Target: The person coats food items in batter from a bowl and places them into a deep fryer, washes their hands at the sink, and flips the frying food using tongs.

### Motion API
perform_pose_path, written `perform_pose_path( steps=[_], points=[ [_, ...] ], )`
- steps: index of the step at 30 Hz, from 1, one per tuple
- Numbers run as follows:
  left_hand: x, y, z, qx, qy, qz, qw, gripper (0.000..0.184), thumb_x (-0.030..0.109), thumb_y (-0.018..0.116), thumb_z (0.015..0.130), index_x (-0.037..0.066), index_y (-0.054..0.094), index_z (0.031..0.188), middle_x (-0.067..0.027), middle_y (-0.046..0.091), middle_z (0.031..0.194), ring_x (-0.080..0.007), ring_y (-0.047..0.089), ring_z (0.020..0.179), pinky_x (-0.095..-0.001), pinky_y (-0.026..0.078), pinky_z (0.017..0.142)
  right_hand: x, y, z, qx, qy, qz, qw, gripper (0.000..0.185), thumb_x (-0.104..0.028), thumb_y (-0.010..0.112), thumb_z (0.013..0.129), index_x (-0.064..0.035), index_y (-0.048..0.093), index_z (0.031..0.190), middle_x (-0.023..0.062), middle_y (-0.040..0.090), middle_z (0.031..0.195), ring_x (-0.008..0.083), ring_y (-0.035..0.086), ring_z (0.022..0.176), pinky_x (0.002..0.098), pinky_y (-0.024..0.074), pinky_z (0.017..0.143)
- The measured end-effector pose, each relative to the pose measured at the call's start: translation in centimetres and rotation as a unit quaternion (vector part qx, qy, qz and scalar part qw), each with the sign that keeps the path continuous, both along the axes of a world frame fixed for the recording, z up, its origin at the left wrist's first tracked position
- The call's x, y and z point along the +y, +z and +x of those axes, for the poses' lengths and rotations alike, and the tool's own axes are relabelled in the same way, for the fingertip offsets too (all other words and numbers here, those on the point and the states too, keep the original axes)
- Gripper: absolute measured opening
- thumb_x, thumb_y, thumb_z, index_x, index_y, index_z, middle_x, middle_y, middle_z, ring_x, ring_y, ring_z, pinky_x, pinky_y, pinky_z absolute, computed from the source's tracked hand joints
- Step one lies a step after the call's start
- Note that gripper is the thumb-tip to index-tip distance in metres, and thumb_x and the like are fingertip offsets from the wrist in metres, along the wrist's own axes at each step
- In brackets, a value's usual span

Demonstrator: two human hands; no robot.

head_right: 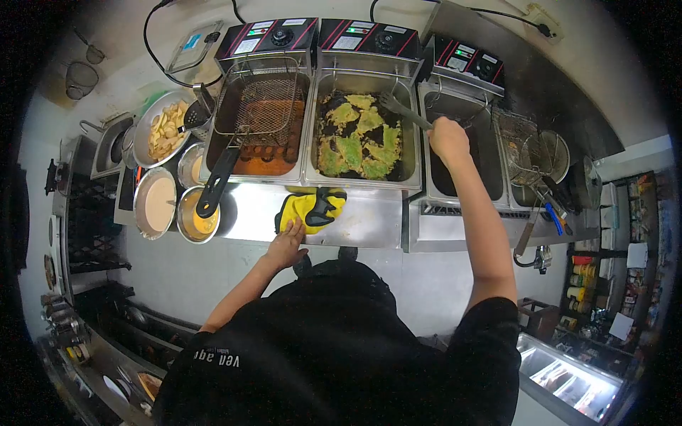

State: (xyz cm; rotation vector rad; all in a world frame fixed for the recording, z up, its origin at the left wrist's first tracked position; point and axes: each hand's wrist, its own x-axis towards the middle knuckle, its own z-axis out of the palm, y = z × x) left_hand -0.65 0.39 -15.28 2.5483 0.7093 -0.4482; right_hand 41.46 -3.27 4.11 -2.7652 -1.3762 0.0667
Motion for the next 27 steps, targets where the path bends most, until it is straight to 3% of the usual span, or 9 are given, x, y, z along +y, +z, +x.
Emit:
perform_pose_path(
  steps=[6,8,12,18,21,23,24,26,27],
  points=[
    [0.1,0.2,-0.2,-0.015,-0.002,0.016,1.0,0.075,0.032,0.065,0.079,-0.003,0.031,0.136,-0.0217,0.022,0.146,-0.0375,0.03,0.132,-0.0409,0.033,0.105,4.3,-1.4,1.5,0.035,-0.018,-0.051,0.998,0.026,-0.023,0.064,0.081,-0.0021,0.067,0.096,0.0224,0.065,0.09,0.0349,0.063,0.089,0.0427,0.0483,0.079],
    [0.1,0.2,-0.1,0.004,0.003,-0.005,1.0,0.073,0.033,0.061,0.083,-0.001,0.028,0.138,-0.0172,0.017,0.149,-0.0337,0.024,0.136,-0.0451,0.031,0.105,4.8,-2.1,2.2,0.052,-0.032,-0.043,0.997,0.026,-0.024,0.065,0.082,-0.0004,0.067,0.092,0.0198,0.066,0.081,0.0332,0.065,0.077,0.0401,0.0495,0.073],
    [0.2,0.2,-0.2,0.003,0.002,-0.006,1.0,0.072,0.033,0.06,0.083,-0.001,0.029,0.138,-0.0173,0.017,0.149,-0.0339,0.024,0.136,-0.0443,0.031,0.105,5.6,-2.3,3.0,0.094,-0.067,-0.071,0.991,0.029,-0.023,0.067,0.079,0.002,0.065,0.094,0.0215,0.066,0.088,0.0355,0.064,0.086,0.0418,0.0498,0.077],
    [0.4,0.3,-0.6,-0.068,0.005,0.016,0.998,0.065,0.027,0.065,0.079,-0.002,0.038,0.131,-0.0213,0.025,0.145,-0.0386,0.041,0.125,-0.0405,0.038,0.101,5.6,-3.6,3.7,0.203,-0.113,-0.056,0.971,0.024,-0.02,0.068,0.078,-0.0028,0.067,0.095,0.0142,0.065,0.07,0.024,0.065,0.059,0.0365,0.0499,0.062],
    [2.5,2.2,-1.4,-0.132,0.076,-0.125,0.98,0.051,0.026,0.059,0.085,-0.003,0.044,0.125,-0.0201,0.047,0.131,-0.0364,0.057,0.106,-0.0388,0.045,0.092,5.2,-4.0,3.9,0.185,-0.113,-0.003,0.976,0.017,-0.017,0.067,0.08,-0.0034,0.068,0.09,0.0045,0.062,0.063,0.0136,0.055,0.047,0.0299,0.0451,0.045],
    [4.7,5.0,-2.7,-0.264,0.279,-0.387,0.838,0.038,0.027,0.048,0.091,-0.002,0.05,0.115,-0.018,0.063,0.104,-0.0303,0.065,0.087,-0.036,0.05,0.081,4.5,-3.8,3.7,0.155,-0.088,0.04,0.983,0.02,-0.016,0.067,0.079,-0.0062,0.068,0.096,0.0043,0.062,0.063,0.0137,0.055,0.047,0.0292,0.0445,0.045],
    [5.5,9.0,-2.6,-0.253,0.438,-0.514,0.693,0.039,0.034,0.039,0.095,0.0,0.051,0.11,-0.0163,0.065,0.087,-0.0266,0.065,0.085,-0.0347,0.051,0.079,4.3,-3.6,3.6,0.156,-0.088,0.04,0.983,0.02,-0.016,0.067,0.079,-0.0062,0.068,0.096,0.0043,0.062,0.063,0.0137,0.055,0.047,0.0292,0.0445,0.045],
    [7.8,11.6,-4.9,-0.393,0.383,-0.671,0.498,0.057,0.051,0.032,0.094,-0.001,0.05,0.108,-0.0193,0.064,0.086,-0.0295,0.066,0.077,-0.039,0.055,0.07,4.0,-2.8,3.4,0.134,-0.069,0.024,0.988,0.026,-0.021,0.07,0.076,-0.0113,0.069,0.1,0.0111,0.067,0.076,0.021,0.065,0.064,0.0334,0.0499,0.067],
    [8.3,13.6,-5.1,-0.423,0.386,-0.668,0.475,0.068,0.057,0.031,0.092,-0.005,0.045,0.117,-0.0216,0.064,0.089,-0.0312,0.066,0.076,-0.037,0.056,0.066,3.8,-2.2,3.0,0.134,-0.069,0.026,0.988,0.026,-0.021,0.07,0.076,-0.0113,0.069,0.1,0.0111,0.067,0.076,0.021,0.065,0.064,0.0334,0.0499,0.067]
  ],
)
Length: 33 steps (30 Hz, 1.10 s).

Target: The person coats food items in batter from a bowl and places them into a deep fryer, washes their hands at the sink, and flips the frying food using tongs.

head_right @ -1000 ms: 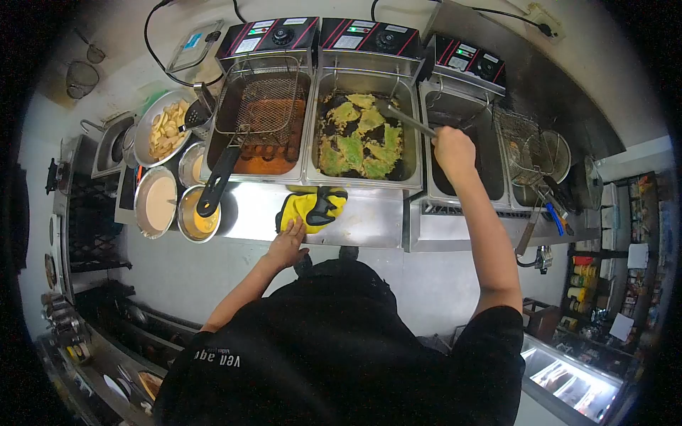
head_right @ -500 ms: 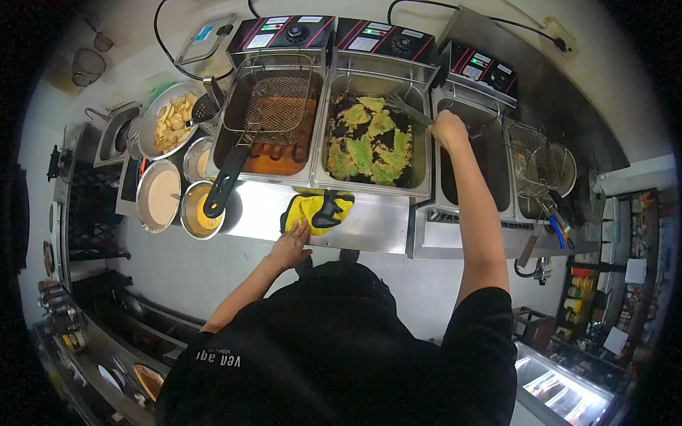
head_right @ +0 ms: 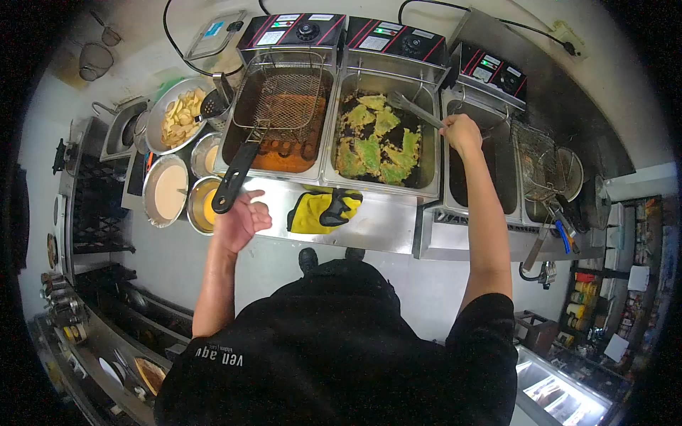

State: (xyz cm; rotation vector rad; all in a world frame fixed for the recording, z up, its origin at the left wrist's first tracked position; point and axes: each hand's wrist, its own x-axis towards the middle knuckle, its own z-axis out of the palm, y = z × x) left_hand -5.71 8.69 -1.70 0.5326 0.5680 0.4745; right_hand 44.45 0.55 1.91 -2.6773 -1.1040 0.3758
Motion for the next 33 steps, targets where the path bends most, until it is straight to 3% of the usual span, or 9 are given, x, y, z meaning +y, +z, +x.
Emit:
perform_pose_path(
  steps=[3,4,5,7,8,11,23,33],
  points=[
    [0.2,6.7,1.2,-0.084,0.029,-0.011,0.996,0.077,0.059,0.031,0.09,-0.008,0.038,0.126,-0.024,0.062,0.096,-0.0325,0.066,0.082,-0.0319,0.057,0.066,-0.4,1.1,-0.5,0.029,-0.024,-0.002,0.999,0.026,-0.022,0.069,0.076,-0.0085,0.069,0.099,0.0109,0.067,0.074,0.0209,0.064,0.059,0.0327,0.0502,0.063],
    [0.2,7.9,1.6,-0.096,0.031,-0.007,0.995,0.066,0.046,0.035,0.094,-0.01,0.034,0.129,-0.0261,0.06,0.102,-0.0277,0.065,0.074,-0.0262,0.056,0.06,-0.6,1.2,0.0,0.049,-0.032,-0.016,0.998,0.023,-0.021,0.068,0.078,-0.0062,0.068,0.096,0.01,0.066,0.072,0.0201,0.063,0.056,0.0324,0.0499,0.058],
    [0.5,7.7,1.5,-0.097,0.029,-0.006,0.995,0.066,0.046,0.035,0.094,-0.01,0.034,0.129,-0.0261,0.06,0.102,-0.0277,0.065,0.074,-0.0262,0.056,0.06,-0.8,1.6,-0.2,0.068,-0.041,-0.03,0.996,0.021,-0.02,0.067,0.079,-0.0038,0.068,0.093,0.0091,0.065,0.069,0.0193,0.062,0.052,0.0322,0.0496,0.053],
    [1.0,6.9,1.3,-0.138,0.044,-0.103,0.984,0.046,0.029,0.044,0.094,-0.008,0.042,0.123,-0.0226,0.06,0.099,-0.0185,0.059,0.064,-0.0237,0.054,0.052,-1.3,2.4,-0.6,0.1,-0.053,-0.042,0.993,0.019,-0.018,0.066,0.08,-0.0018,0.067,0.09,0.0083,0.064,0.067,0.0181,0.06,0.05,0.0314,0.0482,0.048],
    [1.2,6.9,1.1,-0.137,0.035,-0.126,0.982,0.038,0.015,0.047,0.093,-0.007,0.042,0.123,-0.0176,0.059,0.098,-0.0117,0.05,0.057,-0.0197,0.046,0.042,-1.5,2.9,-0.9,0.132,-0.063,-0.054,0.988,0.018,-0.017,0.065,0.082,0.0003,0.067,0.087,0.0075,0.063,0.066,0.017,0.058,0.047,0.0306,0.0469,0.044],
    [1.2,6.6,0.8,-0.142,0.025,-0.133,0.981,0.036,0.015,0.045,0.093,-0.007,0.042,0.122,-0.0128,0.057,0.094,-0.0093,0.047,0.055,-0.018,0.037,0.038,-1.8,3.1,-1.1,0.146,-0.075,-0.067,0.984,0.018,-0.016,0.062,0.085,0.0016,0.065,0.083,0.0068,0.063,0.066,0.0161,0.057,0.047,0.0302,0.0462,0.041],
    [1.4,6.5,0.7,-0.093,0.028,-0.103,0.99,0.034,0.015,0.047,0.093,-0.005,0.044,0.12,-0.0106,0.057,0.091,-0.009,0.047,0.053,-0.0188,0.035,0.037,-2.4,1.2,-0.9,0.262,-0.106,-0.031,0.959,0.014,-0.011,0.063,0.084,0.0017,0.064,0.079,0.0088,0.063,0.066,0.0143,0.055,0.048,0.0288,0.0443,0.04],
    [1.5,6.5,0.6,-0.069,0.025,-0.084,0.994,0.033,0.015,0.049,0.091,-0.004,0.046,0.118,-0.0104,0.059,0.09,-0.0091,0.047,0.052,-0.0193,0.035,0.037,-4.3,3.7,-2.2,0.158,-0.079,0.024,0.984,0.015,-0.013,0.066,0.08,-0.0017,0.066,0.09,0.0051,0.064,0.067,0.0125,0.055,0.048,0.027,0.0448,0.042]
  ],
)
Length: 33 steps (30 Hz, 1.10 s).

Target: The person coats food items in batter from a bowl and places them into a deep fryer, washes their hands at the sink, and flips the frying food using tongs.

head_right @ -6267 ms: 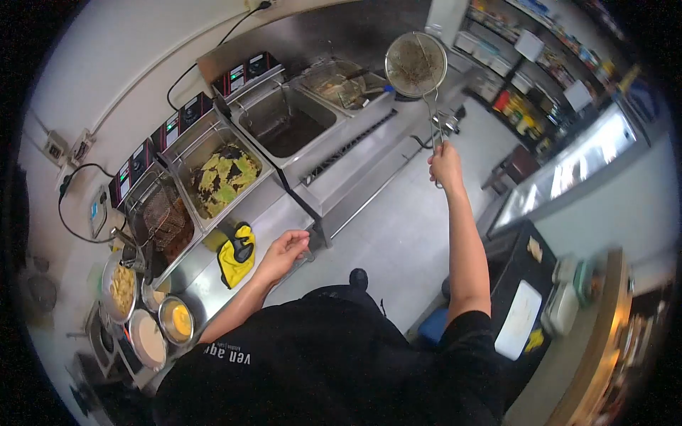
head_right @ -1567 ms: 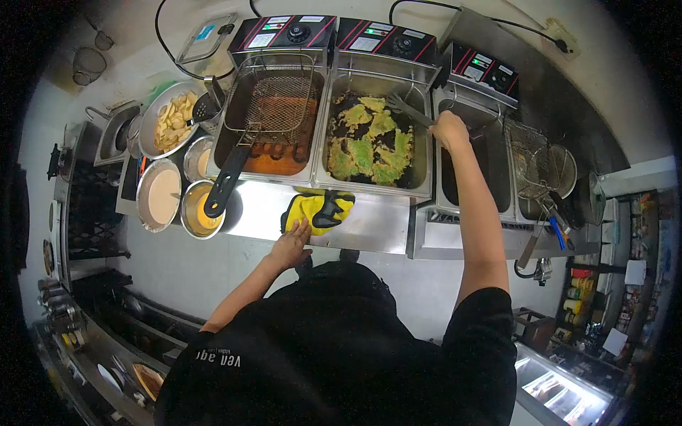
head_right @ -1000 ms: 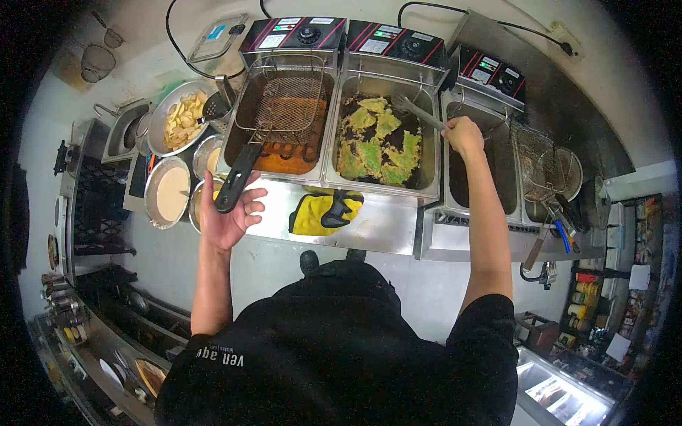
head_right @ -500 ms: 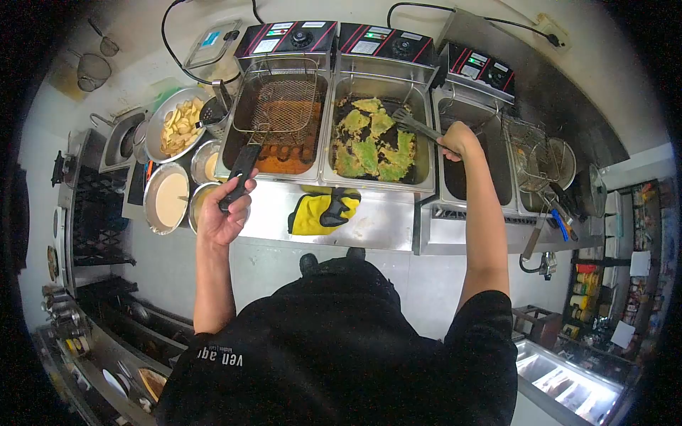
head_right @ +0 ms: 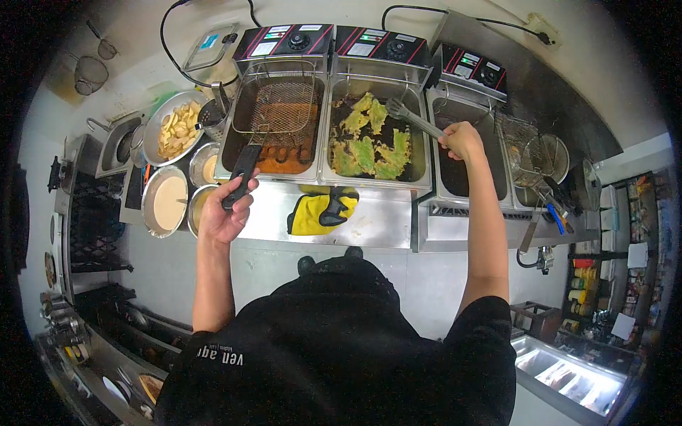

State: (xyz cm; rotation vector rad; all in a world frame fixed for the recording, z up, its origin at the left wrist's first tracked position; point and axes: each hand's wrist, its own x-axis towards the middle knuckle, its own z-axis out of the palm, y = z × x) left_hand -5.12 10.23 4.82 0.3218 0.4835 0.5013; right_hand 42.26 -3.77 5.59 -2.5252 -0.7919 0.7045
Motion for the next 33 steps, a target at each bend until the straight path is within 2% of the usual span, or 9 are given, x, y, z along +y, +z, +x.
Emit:
perform_pose_path(
  steps=[6,12,16,19,22,26,28,32,33],
  points=[
    [0.1,-0.1,-0.1,0.011,-0.004,0.007,1.0,0.033,0.014,0.049,0.091,-0.004,0.045,0.118,-0.0104,0.06,0.09,-0.009,0.047,0.051,-0.0193,0.035,0.036,-0.4,1.9,-1.5,-0.092,0.014,-0.008,0.996,0.018,-0.015,0.069,0.077,-0.0049,0.068,0.092,0.0054,0.063,0.063,0.0143,0.058,0.049,0.0296,0.0451,0.047],
    [0.1,-0.1,-0.1,0.015,-0.003,0.021,1.0,0.033,0.014,0.049,0.091,-0.004,0.045,0.118,-0.0104,0.06,0.09,-0.009,0.047,0.051,-0.0191,0.035,0.037,-1.0,3.8,-1.7,-0.163,0.029,-0.001,0.986,0.025,-0.02,0.07,0.075,-0.0062,0.069,0.096,0.0111,0.064,0.067,0.0205,0.062,0.057,0.0337,0.0477,0.061],
    [0.2,0.0,-0.1,0.018,-0.011,0.017,1.0,0.033,0.014,0.049,0.09,-0.003,0.046,0.118,-0.0102,0.06,0.089,-0.009,0.047,0.05,-0.0188,0.035,0.037,-1.5,5.8,-1.6,-0.176,0.033,-0.022,0.984,0.025,-0.023,0.071,0.074,-0.0099,0.069,0.095,0.0139,0.066,0.076,0.0252,0.065,0.07,0.0364,0.0483,0.069],
    [0.3,0.1,-0.1,0.016,-0.015,0.017,1.0,0.033,0.014,0.05,0.09,-0.003,0.046,0.117,-0.0103,0.06,0.089,-0.009,0.047,0.051,-0.0186,0.036,0.037,-1.8,6.8,-1.3,-0.231,0.049,-0.005,0.972,0.025,-0.022,0.071,0.073,-0.0097,0.069,0.095,0.0172,0.067,0.086,0.031,0.064,0.088,0.039,0.0479,0.077],
    [0.4,0.2,-0.1,0.015,-0.02,0.018,1.0,0.033,0.014,0.05,0.09,-0.003,0.046,0.117,-0.0103,0.061,0.089,-0.009,0.048,0.051,-0.0184,0.036,0.037,-1.5,7.4,-2.1,-0.277,0.082,-0.013,0.957,0.026,-0.022,0.071,0.073,-0.0095,0.069,0.096,0.0173,0.067,0.087,0.0315,0.064,0.087,0.0393,0.0479,0.077],
    [0.3,0.3,-0.1,0.013,-0.024,0.02,0.999,0.033,0.014,0.051,0.089,-0.003,0.047,0.117,-0.0102,0.061,0.09,-0.009,0.049,0.051,-0.0182,0.036,0.037,-0.8,6.3,-2.3,-0.233,0.07,-0.013,0.97,0.027,-0.022,0.072,0.072,-0.0096,0.069,0.096,0.0172,0.067,0.088,0.0318,0.064,0.087,0.0394,0.0479,0.078],
    [0.5,0.3,-0.2,0.016,-0.023,0.019,0.999,0.033,0.014,0.051,0.089,-0.003,0.047,0.117,-0.0102,0.061,0.09,-0.0089,0.049,0.051,-0.0182,0.036,0.037,-0.4,5.2,-2.0,-0.272,0.101,0.018,0.957,0.022,-0.015,0.071,0.074,-0.0058,0.069,0.094,0.012,0.065,0.071,0.0194,0.061,0.053,0.0329,0.0473,0.057],
    [0.3,0.4,-0.2,0.027,-0.018,0.02,0.999,0.033,0.014,0.051,0.089,-0.003,0.047,0.117,-0.01,0.061,0.089,-0.0089,0.048,0.051,-0.0181,0.036,0.037,0.5,5.2,-2.8,-0.267,0.116,0.021,0.956,0.023,-0.015,0.071,0.074,-0.0054,0.069,0.095,0.0106,0.066,0.071,0.0193,0.061,0.053,0.033,0.0475,0.057],
    [0.4,0.4,-0.2,0.026,-0.019,0.02,0.999,0.033,0.014,0.051,0.089,-0.003,0.047,0.117,-0.01,0.061,0.089,-0.0089,0.048,0.051,-0.0181,0.036,0.037,0.8,5.3,-3.0,-0.243,0.106,-0.002,0.964,0.025,-0.018,0.072,0.073,-0.0077,0.069,0.095,0.0134,0.066,0.079,0.0254,0.063,0.07,0.0361,0.048,0.067]
  ],
)
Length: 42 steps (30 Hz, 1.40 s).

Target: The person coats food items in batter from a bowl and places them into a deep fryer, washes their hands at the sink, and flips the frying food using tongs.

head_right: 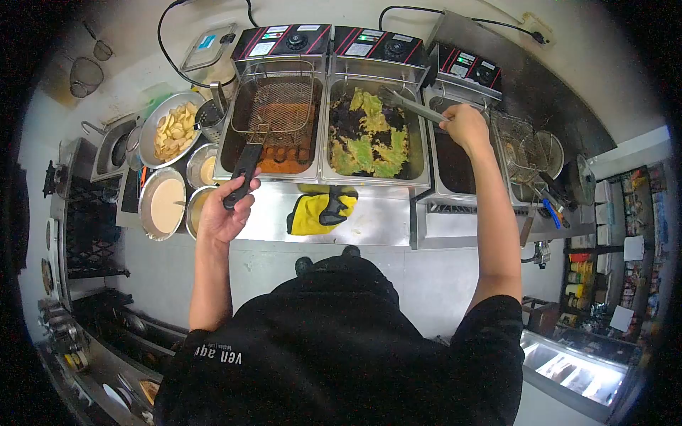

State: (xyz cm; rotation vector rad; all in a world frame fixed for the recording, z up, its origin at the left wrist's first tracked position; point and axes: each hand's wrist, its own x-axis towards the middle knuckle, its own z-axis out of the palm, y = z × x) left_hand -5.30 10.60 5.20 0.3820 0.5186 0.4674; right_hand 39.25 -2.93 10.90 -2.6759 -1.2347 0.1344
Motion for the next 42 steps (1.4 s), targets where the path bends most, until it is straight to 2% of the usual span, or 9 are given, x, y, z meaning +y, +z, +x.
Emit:
perform_pose_path(
  steps=[1,11,16,19,22,28,33,36,42],
  points=[
    [0.1,-0.1,0.0,0.0,-0.002,0.001,1.0,0.033,0.014,0.05,0.089,-0.003,0.047,0.117,-0.0099,0.061,0.089,-0.009,0.048,0.051,-0.018,0.036,0.037,0.3,0.1,-0.1,0.023,-0.016,-0.022,0.999,0.027,-0.022,0.073,0.072,-0.0101,0.07,0.096,0.0162,0.067,0.087,0.0315,0.064,0.086,0.0392,0.0485,0.077],
    [0.0,0.1,0.0,0.015,0.003,0.008,1.0,0.037,0.014,0.045,0.092,-0.005,0.04,0.125,-0.0094,0.054,0.093,-0.0072,0.045,0.05,-0.0172,0.035,0.034,0.7,1.1,0.2,-0.069,-0.026,-0.045,0.996,0.026,-0.021,0.072,0.072,-0.0125,0.07,0.096,0.0162,0.067,0.089,0.0318,0.064,0.089,0.041,0.0489,0.08],
    [0.0,0.0,-0.1,0.008,-0.003,0.015,1.0,0.038,0.014,0.045,0.092,-0.005,0.04,0.125,-0.009,0.054,0.092,-0.0071,0.044,0.05,-0.017,0.035,0.033,3.6,0.4,-3.1,-0.233,0.045,-0.034,0.971,0.017,-0.009,0.053,0.078,-0.0026,0.068,0.08,0.0196,0.066,0.084,0.034,0.066,0.08,0.0432,0.0533,0.071],
    [0.1,-0.1,-0.2,0.002,-0.005,0.016,1.0,0.038,0.014,0.046,0.092,-0.005,0.041,0.124,-0.009,0.054,0.093,-0.0071,0.044,0.05,-0.0171,0.034,0.033,5.8,1.0,-7.7,-0.265,0.075,-0.071,0.959,0.017,-0.008,0.053,0.078,-0.0041,0.069,0.08,0.0169,0.067,0.083,0.0298,0.067,0.079,0.0388,0.0548,0.068],
    [0.2,-0.2,-0.4,-0.004,-0.006,0.016,1.0,0.037,0.014,0.046,0.092,-0.005,0.041,0.124,-0.0091,0.054,0.092,-0.007,0.044,0.05,-0.017,0.034,0.033,8.0,0.4,-11.4,-0.278,0.104,-0.104,0.949,0.014,-0.009,0.057,0.076,-0.0075,0.07,0.079,0.0133,0.068,0.081,0.0262,0.068,0.078,0.035,0.0553,0.066],
    [0.2,-0.1,-0.6,0.005,-0.005,0.017,1.0,0.036,0.014,0.048,0.091,-0.004,0.042,0.122,-0.0085,0.055,0.091,-0.0067,0.045,0.05,-0.0165,0.035,0.034,10.9,-1.3,-15.4,-0.235,0.127,-0.137,0.954,0.014,-0.007,0.056,0.077,-0.006,0.069,0.082,0.0148,0.068,0.084,0.0279,0.068,0.079,0.0367,0.0551,0.067],
    [0.4,0.0,-0.7,0.006,-0.011,0.015,1.0,0.035,0.014,0.049,0.09,-0.003,0.043,0.121,-0.0086,0.056,0.09,-0.0067,0.045,0.05,-0.0161,0.035,0.034,10.3,-0.3,-13.6,-0.205,0.116,-0.106,0.966,0.015,-0.008,0.057,0.077,-0.0026,0.067,0.085,0.0179,0.067,0.087,0.0311,0.066,0.085,0.0385,0.054,0.073],
    [0.4,0.0,-0.7,0.012,-0.017,0.022,1.0,0.036,0.013,0.049,0.09,-0.003,0.043,0.121,-0.0088,0.056,0.09,-0.0067,0.045,0.049,-0.016,0.035,0.034,8.4,0.4,-11.3,-0.217,0.098,-0.072,0.969,0.017,-0.007,0.051,0.078,-0.0021,0.067,0.084,0.0181,0.067,0.085,0.0323,0.066,0.082,0.0403,0.054,0.07],
    [0.6,0.0,-0.7,0.017,-0.02,0.015,1.0,0.037,0.014,0.048,0.091,-0.005,0.042,0.122,-0.0089,0.055,0.091,-0.0073,0.045,0.05,-0.0169,0.034,0.033,2.3,-0.7,-6.7,-0.275,0.057,-0.056,0.958,0.012,-0.008,0.053,0.077,-0.0047,0.064,0.078,0.0145,0.066,0.079,0.0304,0.066,0.076,0.0386,0.054,0.065]
  ],
)
